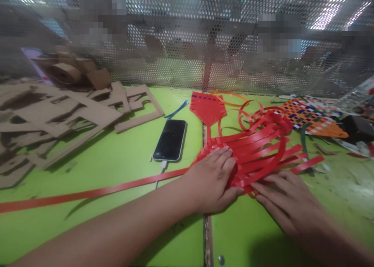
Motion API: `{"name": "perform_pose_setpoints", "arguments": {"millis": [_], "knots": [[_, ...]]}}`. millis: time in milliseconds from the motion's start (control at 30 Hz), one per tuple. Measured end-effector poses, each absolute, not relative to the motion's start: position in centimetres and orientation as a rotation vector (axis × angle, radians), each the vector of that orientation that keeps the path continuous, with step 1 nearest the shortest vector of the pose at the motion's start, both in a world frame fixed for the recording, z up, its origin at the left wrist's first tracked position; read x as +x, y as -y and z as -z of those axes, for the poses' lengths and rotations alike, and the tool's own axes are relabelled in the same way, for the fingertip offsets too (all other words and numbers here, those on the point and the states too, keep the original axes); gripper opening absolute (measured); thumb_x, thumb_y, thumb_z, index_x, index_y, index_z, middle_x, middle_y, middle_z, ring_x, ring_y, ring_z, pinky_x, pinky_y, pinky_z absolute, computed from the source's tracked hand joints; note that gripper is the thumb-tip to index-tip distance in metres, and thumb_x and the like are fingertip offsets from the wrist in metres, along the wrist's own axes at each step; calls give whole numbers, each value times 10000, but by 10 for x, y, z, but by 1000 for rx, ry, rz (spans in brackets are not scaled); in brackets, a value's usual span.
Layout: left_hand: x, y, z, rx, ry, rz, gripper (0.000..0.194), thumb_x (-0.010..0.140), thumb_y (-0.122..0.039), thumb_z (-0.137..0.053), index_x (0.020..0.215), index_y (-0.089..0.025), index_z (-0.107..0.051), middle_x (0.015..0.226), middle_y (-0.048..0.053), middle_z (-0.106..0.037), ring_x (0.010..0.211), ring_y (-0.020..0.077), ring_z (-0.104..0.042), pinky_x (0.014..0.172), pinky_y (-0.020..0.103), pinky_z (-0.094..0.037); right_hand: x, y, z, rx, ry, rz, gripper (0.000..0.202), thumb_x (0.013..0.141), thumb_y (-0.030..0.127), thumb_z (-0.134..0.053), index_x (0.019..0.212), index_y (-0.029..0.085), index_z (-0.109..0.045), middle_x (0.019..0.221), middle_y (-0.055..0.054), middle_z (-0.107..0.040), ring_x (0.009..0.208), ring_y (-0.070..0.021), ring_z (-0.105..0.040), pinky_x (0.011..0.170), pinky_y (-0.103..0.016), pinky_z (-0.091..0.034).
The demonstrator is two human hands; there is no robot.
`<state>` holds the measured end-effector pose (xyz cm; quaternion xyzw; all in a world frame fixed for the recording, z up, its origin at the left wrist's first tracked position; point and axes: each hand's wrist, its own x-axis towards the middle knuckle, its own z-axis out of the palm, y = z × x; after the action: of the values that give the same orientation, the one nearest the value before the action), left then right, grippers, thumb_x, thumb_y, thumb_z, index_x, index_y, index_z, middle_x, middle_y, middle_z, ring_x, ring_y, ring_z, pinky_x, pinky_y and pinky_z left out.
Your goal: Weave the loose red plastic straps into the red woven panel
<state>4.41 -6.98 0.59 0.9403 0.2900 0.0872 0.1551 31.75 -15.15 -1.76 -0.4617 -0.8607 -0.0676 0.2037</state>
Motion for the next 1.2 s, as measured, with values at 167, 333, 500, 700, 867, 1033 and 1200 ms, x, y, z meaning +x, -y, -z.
{"name": "perform_pose_setpoints", "arguments": {"millis": [167, 333, 500, 700, 867, 1033, 1200], "knots": [[44, 70, -4, 2703, -832, -286, 746, 1113, -606, -408, 1572, -20, -445, 1731, 261, -354, 1637, 360, -313, 1353, 473, -225, 310, 155, 17, -1369, 2339, 124, 277, 1045, 348, -601, 1204, 312, -826, 1149, -85, -782, 1069, -297, -689, 943, -480, -542], [44, 69, -8, 2675, -820, -256, 722, 1109, -572, -428, 1608, -50, -420, 1710, 250, -404, 1616, 367, -360, 1310, 500, -325, 304, 157, 17, -1403, 2190, 59, 224, 1025, 357, -637, 1181, 273, -775, 1039, -74, -795, 957, -283, -740, 817, -424, -607], [43, 70, -12, 2630, -773, -208, 645, 1114, -546, -402, 1569, -94, -474, 1660, 228, -488, 1511, 361, -517, 1213, 480, -460, 299, 160, 17, -1439, 2151, -4, 198, 1015, 390, -663, 1154, 288, -760, 1041, -70, -801, 948, -294, -753, 799, -449, -615], [45, 70, -6, 2721, -825, -251, 780, 1117, -598, -385, 1626, -8, -396, 1729, 266, -356, 1634, 378, -311, 1342, 498, -252, 297, 168, 16, -1360, 2199, 169, 314, 998, 235, -683, 1276, 334, -790, 1064, -65, -809, 981, -296, -748, 860, -479, -594], [44, 70, -5, 2721, -833, -225, 799, 1121, -613, -357, 1646, -11, -381, 1745, 259, -320, 1641, 384, -293, 1346, 509, -236, 296, 174, 15, -1324, 2289, 262, 268, 1041, 188, -618, 1227, 280, -788, 1054, -44, -851, 936, -288, -760, 913, -515, -528], [43, 71, -9, 2695, -852, -238, 748, 1127, -616, -340, 1603, -52, -461, 1639, 229, -518, 1561, 378, -449, 1308, 517, -318, 294, 173, 12, -1269, 2369, 336, 224, 1054, 171, -615, 1143, 255, -802, 1040, -30, -861, 899, -274, -752, 894, -492, -500], [44, 70, -7, 2703, -822, -225, 826, 1126, -640, -330, 1654, -7, -374, 1761, 258, -276, 1658, 378, -245, 1357, 496, -198, 294, 176, 14, -1233, 2443, 370, 349, 1048, 79, -539, 1182, 242, -817, 1129, -49, -849, 997, -278, -735, 954, -502, -488]]}}
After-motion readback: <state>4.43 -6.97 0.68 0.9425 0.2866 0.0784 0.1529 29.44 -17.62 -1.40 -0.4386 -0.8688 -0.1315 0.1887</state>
